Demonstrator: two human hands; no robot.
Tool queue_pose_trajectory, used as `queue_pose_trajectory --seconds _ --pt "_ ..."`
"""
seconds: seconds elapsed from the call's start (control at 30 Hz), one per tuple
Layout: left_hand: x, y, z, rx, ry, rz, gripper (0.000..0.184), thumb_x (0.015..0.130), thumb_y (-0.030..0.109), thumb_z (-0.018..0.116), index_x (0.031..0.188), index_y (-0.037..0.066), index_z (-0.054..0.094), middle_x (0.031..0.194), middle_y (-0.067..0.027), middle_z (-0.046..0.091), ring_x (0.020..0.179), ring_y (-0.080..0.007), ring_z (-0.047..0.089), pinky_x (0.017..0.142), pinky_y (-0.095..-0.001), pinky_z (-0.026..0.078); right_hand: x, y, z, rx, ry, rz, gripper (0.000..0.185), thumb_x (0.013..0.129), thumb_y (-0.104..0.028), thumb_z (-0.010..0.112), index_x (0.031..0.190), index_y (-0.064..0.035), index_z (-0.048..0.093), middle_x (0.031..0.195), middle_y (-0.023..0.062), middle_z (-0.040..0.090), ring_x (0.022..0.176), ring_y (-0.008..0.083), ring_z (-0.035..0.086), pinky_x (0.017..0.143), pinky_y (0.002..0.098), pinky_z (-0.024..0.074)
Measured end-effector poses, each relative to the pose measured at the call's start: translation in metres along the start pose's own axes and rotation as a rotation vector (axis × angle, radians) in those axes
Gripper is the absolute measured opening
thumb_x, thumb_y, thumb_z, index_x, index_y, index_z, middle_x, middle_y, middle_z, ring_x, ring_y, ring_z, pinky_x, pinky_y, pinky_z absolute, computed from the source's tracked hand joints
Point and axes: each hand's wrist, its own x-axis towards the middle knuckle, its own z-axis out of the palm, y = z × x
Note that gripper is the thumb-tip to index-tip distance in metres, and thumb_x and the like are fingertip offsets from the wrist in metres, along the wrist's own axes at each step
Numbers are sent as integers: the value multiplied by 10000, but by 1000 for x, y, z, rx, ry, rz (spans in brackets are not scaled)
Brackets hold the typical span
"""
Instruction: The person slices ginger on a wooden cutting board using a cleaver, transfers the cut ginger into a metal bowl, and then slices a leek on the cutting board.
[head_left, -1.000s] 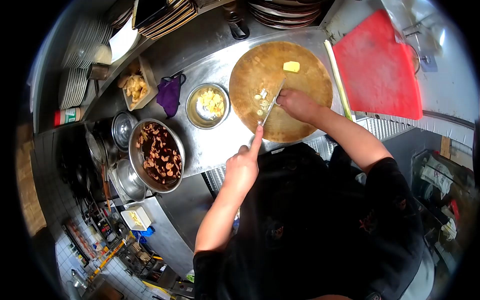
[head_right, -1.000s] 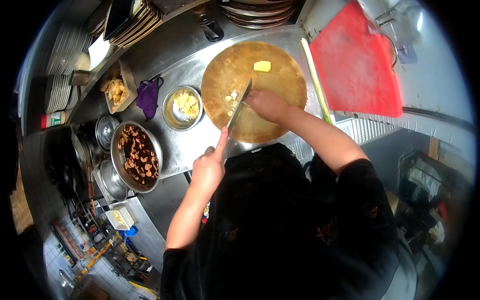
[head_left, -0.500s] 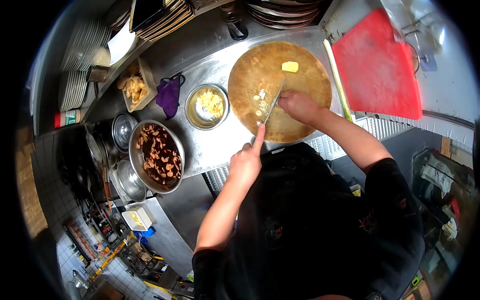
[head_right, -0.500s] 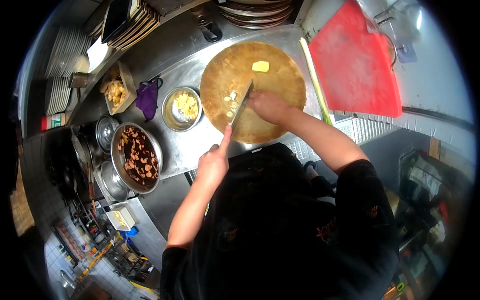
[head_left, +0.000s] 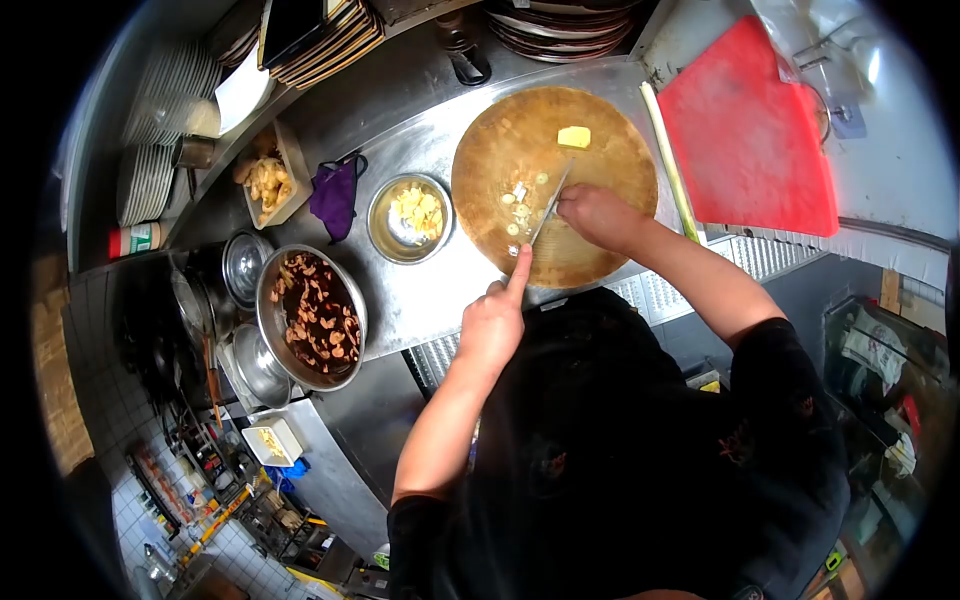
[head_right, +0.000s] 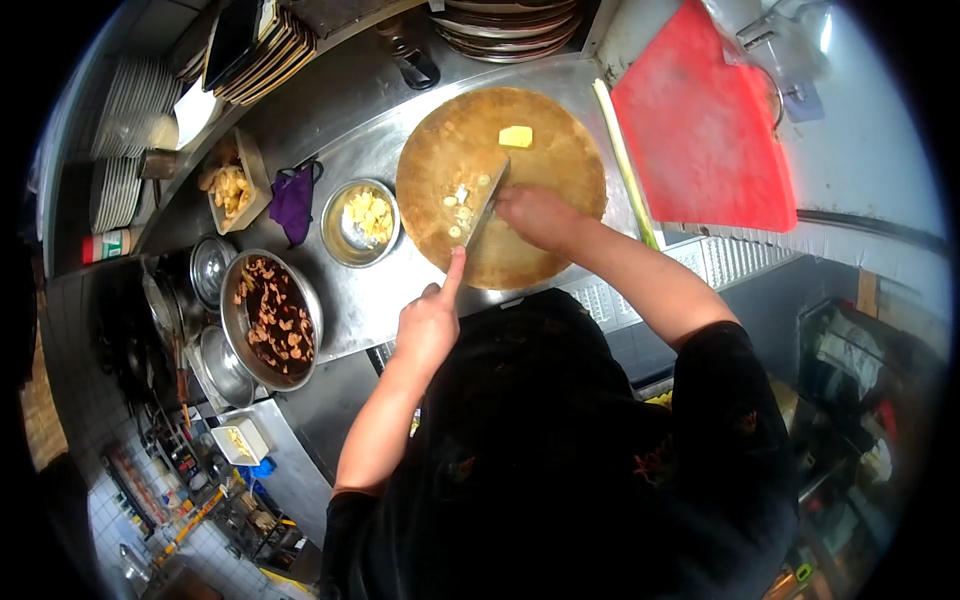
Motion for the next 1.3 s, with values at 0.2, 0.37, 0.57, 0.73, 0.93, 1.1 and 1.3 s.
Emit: queue_pose_trajectory --seconds 0.2,0.37,0.57,0.73,0.93,1.1,1.3 --pt "-16 10 -27 26 -72 5 994 805 -59 609 1706 216 291 812 -206 672 671 -393 717 651 -499 616 -8 -2 0 5 33 -30 179 874 -33 612 977 -60 756 1038 145 716 982 348 726 854 455 599" --pt "0 -3 6 9 16 27 919 870 -41 622 1691 247 327 774 -202 664 648 -409 704 647 -506 612 -6 0 -2 3 7 -16 161 873 -46 619 961 -59 753 1031 142 719 945 351 732 840 451 602" --pt "-12 11 -22 26 -62 11 916 868 -44 615 1692 231 325 763 -195 657 638 -399 700 642 -503 613 -11 6 5 -23 18 -49 137 853 -47 629 930 -41 742 999 153 717 931 350 734 819 449 605" --pt "2 3 6 19 2 70 969 824 -41 611 1705 208 295 846 -221 675 646 -399 709 642 -494 620 -11 7 3 -75 14 -75 126 841 -43 631 908 -42 737 957 140 714 921 342 733 818 441 606" --pt "-9 16 -27 20 -113 22 943 825 -53 601 1693 196 330 847 -222 687 690 -395 719 661 -494 620 -16 3 2 -57 44 -69 129 833 -51 638 910 -51 740 948 128 709 916 322 728 811 431 605" --pt "5 3 2 -40 -7 68 936 831 -51 608 1690 198 333 811 -208 688 687 -391 718 669 -487 618 -19 11 14 -30 92 -106 107 841 -59 634 914 -44 711 942 125 689 916 327 715 801 439 595" --pt "-1 0 1 -60 11 13 924 839 -51 618 1685 201 345 831 -201 687 678 -386 714 662 -483 616 -28 8 10 69 155 -18 124 901 -104 662 1015 -57 680 973 155 661 972 365 688 843 461 576"
